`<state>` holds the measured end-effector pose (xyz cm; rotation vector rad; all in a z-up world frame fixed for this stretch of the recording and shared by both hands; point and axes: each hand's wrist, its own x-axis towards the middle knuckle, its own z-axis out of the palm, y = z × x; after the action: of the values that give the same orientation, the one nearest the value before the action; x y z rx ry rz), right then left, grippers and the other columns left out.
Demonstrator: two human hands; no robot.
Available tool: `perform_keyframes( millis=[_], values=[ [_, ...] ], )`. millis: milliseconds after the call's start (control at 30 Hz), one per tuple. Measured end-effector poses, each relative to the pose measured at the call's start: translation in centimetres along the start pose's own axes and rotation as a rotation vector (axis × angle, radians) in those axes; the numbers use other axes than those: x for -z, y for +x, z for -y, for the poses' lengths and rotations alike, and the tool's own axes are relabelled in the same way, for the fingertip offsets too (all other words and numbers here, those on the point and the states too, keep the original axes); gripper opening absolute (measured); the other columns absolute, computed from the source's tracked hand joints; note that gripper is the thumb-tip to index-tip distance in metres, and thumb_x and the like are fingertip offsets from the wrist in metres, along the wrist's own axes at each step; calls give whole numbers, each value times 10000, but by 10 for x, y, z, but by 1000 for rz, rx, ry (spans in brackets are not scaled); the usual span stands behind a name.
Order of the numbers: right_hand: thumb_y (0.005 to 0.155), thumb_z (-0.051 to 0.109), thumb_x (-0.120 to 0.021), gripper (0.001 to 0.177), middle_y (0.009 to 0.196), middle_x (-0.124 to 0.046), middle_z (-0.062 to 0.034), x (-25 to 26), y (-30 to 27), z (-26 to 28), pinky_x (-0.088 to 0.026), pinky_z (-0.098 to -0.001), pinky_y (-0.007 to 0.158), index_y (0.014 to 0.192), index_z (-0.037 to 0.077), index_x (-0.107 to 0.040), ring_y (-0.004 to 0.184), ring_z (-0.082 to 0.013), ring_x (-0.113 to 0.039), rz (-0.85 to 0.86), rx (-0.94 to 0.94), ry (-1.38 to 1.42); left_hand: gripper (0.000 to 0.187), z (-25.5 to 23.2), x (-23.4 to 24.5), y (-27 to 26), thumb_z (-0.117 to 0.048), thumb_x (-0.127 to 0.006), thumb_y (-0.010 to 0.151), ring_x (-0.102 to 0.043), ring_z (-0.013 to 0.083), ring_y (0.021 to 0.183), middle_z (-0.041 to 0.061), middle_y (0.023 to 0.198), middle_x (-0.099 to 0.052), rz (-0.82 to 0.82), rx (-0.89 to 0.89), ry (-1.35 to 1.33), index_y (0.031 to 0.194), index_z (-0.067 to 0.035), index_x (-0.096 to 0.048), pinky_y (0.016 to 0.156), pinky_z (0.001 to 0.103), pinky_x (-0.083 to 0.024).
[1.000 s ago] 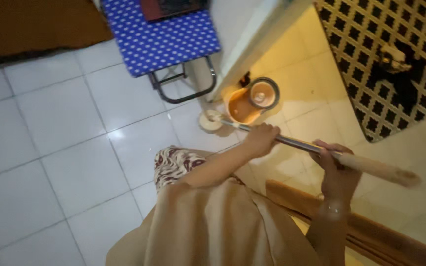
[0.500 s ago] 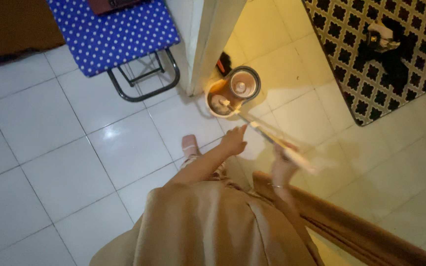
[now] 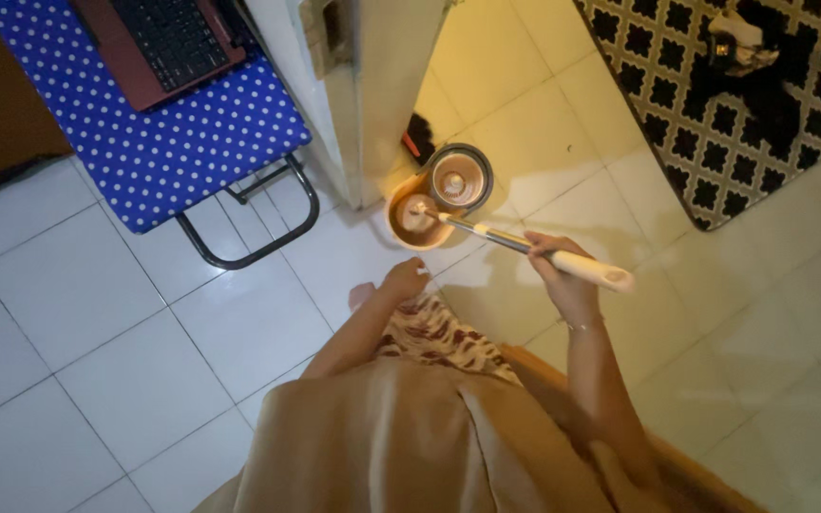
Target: The person mops a tiled floor using a mop, moving the mop head across the floor and then placing the mop into a bucket.
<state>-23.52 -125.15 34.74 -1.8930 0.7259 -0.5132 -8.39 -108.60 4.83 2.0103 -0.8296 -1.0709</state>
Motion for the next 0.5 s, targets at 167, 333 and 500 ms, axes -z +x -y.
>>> perform_keyframes(
  millis=[167,333,500],
  values=[
    [916,-24,-713,121,1190,-724,-140,24,10,-14,-578,-310,972,1012,31,-665,1100,-190,-700,-33,49,-39,509,8,5,-1,-411,-728,844,-659,383,1131,210,1172,-713,-127,237,-124,1232,-88,-665,983,459,-511],
    [930,-32,-690,82,1183,-734,-145,40,47,-99,-544,-337,1009,990,20,-676,1130,-214,-684,176,176,-87,395,-9,-32,-10,-374,-650,871,-702,372,1069,184,1118,-750,-390,364,-246,1149,-102,-721,939,458,-552],
    [952,25,-670,178,1255,-689,-139,56,101,-190,-517,-351,993,1126,32,-706,1140,-255,-653,321,-53,-133,349,-42,-86,-28,-319,-624,879,-699,387,1036,208,1082,-736,-347,541,-314,1118,-82,-714,913,481,-542]
  ],
)
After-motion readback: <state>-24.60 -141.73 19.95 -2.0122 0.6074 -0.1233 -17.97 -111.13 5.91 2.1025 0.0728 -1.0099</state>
